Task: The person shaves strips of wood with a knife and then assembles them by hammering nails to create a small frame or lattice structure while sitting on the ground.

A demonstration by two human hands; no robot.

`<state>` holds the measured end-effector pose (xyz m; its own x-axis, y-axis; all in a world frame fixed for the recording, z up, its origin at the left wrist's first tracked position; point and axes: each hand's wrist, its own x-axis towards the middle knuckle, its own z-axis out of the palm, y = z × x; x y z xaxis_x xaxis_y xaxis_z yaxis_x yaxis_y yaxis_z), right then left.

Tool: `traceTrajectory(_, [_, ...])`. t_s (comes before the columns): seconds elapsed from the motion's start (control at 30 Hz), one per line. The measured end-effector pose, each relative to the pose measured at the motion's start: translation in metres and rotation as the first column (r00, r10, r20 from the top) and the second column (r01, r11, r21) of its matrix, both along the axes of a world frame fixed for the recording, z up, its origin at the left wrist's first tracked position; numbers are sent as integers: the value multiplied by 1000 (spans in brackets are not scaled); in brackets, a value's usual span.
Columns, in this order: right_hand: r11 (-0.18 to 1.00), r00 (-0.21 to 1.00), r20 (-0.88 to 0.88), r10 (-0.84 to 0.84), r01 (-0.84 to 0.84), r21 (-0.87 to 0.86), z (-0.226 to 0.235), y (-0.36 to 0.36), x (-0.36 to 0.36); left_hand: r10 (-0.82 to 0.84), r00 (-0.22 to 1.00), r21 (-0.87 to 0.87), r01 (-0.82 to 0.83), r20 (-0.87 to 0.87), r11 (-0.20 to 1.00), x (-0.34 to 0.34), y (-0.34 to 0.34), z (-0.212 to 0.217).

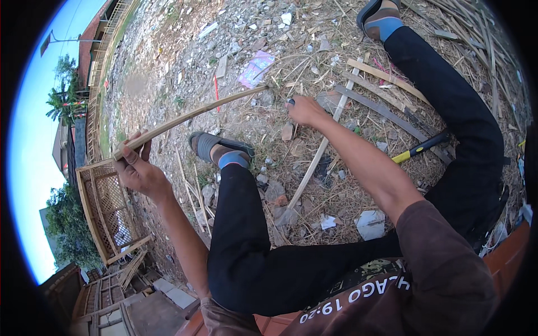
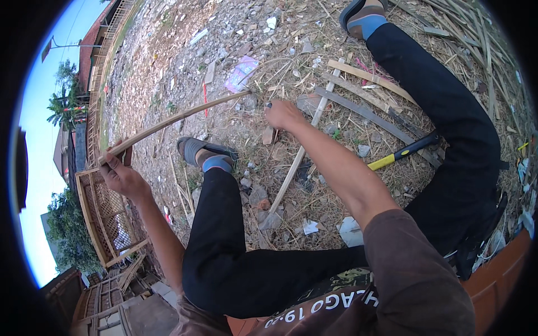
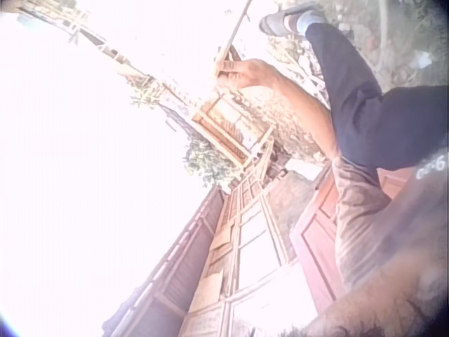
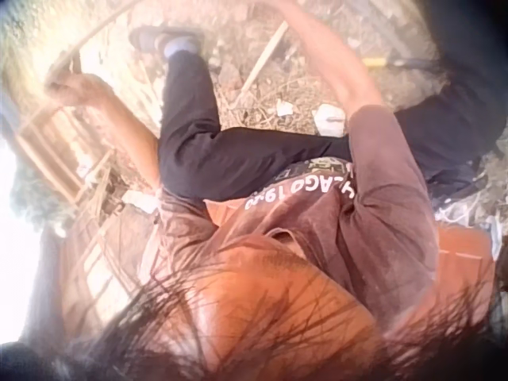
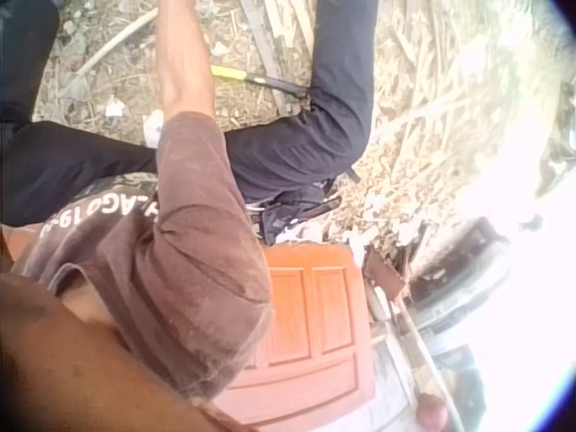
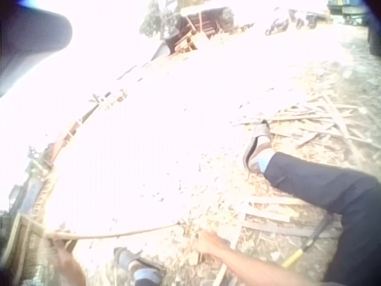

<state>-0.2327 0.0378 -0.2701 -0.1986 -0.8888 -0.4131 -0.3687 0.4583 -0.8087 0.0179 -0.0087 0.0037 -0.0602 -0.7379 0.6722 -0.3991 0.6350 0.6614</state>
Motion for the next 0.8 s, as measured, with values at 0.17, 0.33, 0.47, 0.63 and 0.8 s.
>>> traceTrajectory(0.17, [989,992,73,106,-98,-110,58,13,-14,-8,992,-31,4,-123,1000,3,4,-2])
traceTrajectory(0.33, [943,979,189,77,-10,-333,96,23,-3,-35,981,-13,33,-191,999,7,5,-4])
traceTrajectory(0.47, [938,960,265,93,4,-347,123,30,-9,-47,988,18,50,-147,999,-4,11,-11])
traceTrajectory(0.63, [928,957,287,47,65,-366,129,39,-18,-114,990,125,123,-78,985,-15,10,-33])
traceTrajectory(0.8, [897,957,287,36,96,-432,128,49,-10,-107,994,280,113,-35,953,-15,8,-59])
